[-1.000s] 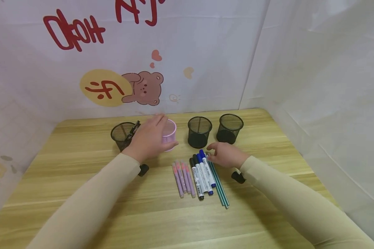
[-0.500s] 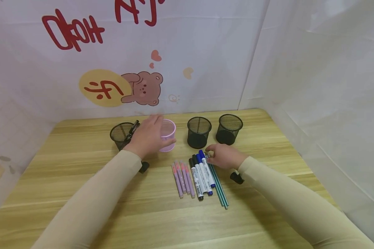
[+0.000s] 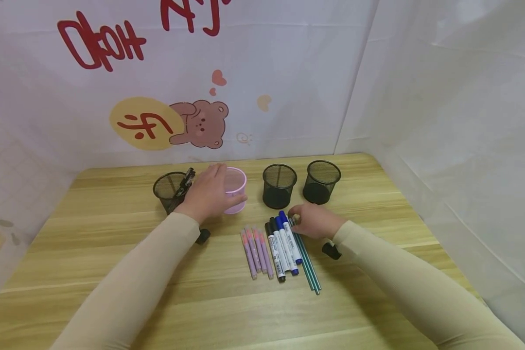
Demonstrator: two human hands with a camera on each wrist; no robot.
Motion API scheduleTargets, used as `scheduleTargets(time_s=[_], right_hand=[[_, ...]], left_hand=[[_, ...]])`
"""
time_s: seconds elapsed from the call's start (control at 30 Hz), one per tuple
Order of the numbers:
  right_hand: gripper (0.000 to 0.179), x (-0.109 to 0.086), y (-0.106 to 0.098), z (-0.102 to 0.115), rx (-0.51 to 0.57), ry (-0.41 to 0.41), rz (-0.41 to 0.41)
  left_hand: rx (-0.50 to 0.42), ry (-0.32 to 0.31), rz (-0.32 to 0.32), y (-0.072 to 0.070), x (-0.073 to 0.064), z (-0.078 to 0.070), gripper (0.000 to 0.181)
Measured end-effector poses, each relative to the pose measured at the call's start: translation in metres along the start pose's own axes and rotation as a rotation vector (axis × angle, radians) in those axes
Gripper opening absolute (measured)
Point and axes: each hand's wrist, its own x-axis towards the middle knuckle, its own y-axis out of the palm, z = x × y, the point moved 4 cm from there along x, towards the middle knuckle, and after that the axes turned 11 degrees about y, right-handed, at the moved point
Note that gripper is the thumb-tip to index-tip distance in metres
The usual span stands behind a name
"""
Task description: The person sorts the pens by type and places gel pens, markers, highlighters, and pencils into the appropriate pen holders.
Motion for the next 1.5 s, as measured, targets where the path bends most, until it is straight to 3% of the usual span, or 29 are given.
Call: scheduleTargets(time_s=[0.5,0.93,1.23,1.5], right_hand=[[0.048,-0.0026,-0.0033,-0.0004,-0.001,0.019,-0.034],[0.037,-0.0018,-0.0048,-0.0002,0.025,0.031,-0.019],[0.034,-0.0016,-0.0053,-0.0035,0.014,-0.025,-0.039],[0.034,-0.0004,-0.0042,-0.0075,0.031,-0.001,-0.027]], left_hand=[[-0.051,-0.039,-0.006,0.0033,-0.0012,0.0017,0.115],[-0.076,-0.040,-0.033,0.0034,-0.0024,-0.0007,0.100],[-0.078,-0.036,-0.034,0.0047,-0.0023,0.0001,0.098],[-0.074,-0.036,-0.030,0.0044,-0.0020,-0.0004,0.097]])
